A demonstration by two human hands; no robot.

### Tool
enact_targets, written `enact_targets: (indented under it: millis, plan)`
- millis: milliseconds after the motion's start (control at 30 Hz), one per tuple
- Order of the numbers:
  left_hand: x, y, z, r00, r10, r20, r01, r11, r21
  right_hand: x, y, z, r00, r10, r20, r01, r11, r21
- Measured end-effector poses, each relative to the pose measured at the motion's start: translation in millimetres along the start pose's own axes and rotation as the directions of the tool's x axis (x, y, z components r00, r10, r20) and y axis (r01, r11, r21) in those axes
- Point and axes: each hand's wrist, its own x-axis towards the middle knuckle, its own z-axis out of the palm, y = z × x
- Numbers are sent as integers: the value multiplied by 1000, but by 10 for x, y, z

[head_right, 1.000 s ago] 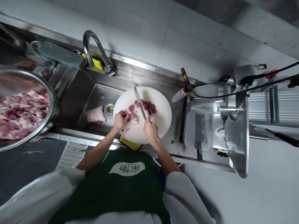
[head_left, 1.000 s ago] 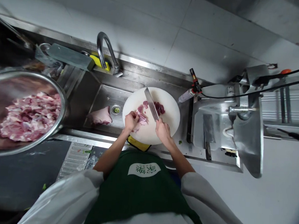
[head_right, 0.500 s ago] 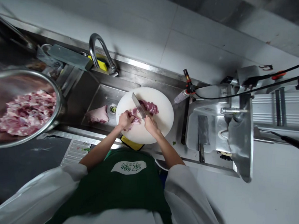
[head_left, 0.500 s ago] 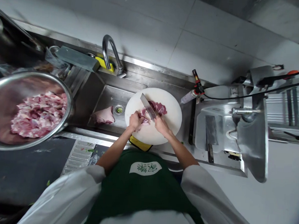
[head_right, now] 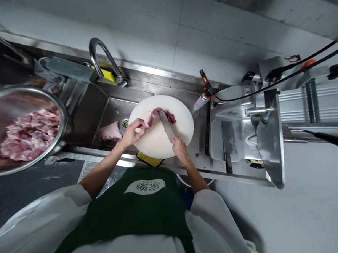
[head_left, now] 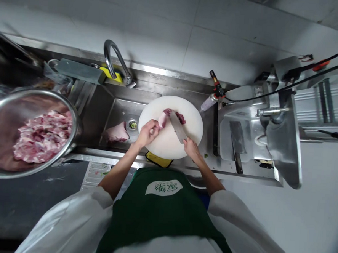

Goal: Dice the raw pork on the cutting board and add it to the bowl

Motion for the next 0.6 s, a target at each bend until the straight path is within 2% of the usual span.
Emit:
enact_targets:
  millis: [100, 167, 233, 300, 367, 400, 467, 600]
  plan:
    - [-185, -141, 155, 957, 112, 267, -153, 979, 137, -58, 150, -11, 998, 64, -8, -64, 998, -11]
    - [-366, -271, 220, 937, 127, 324, -190, 967, 171, -143, 181, -18, 998, 62, 1, -62, 998, -26]
    - [-548, -362, 242, 967, 119, 226, -168, 962, 213, -267, 140, -28, 999, 46, 7, -46, 998, -43]
    - [-691, -394, 248, 998, 68, 11, -68, 959, 274, -421, 29, -34, 999, 33, 6, -33, 998, -55]
    - [-771, -390, 276, 982, 2, -188, 59, 947, 316, -580, -135, -19, 1000, 8, 10, -7, 998, -62]
    - [-785, -385, 306, 968, -19, -252, 104, 939, 327, -650, -227, 3, 1000, -19, 21, 20, 998, -62]
    - [-771, -389, 398, 959, -27, -283, 125, 934, 336, -754, -407, 77, 995, -77, 60, 81, 994, -70]
    - [-653, -462, 621, 989, 47, -138, -2, 950, 311, -800, -636, 298, 983, -111, 145, 129, 984, -122]
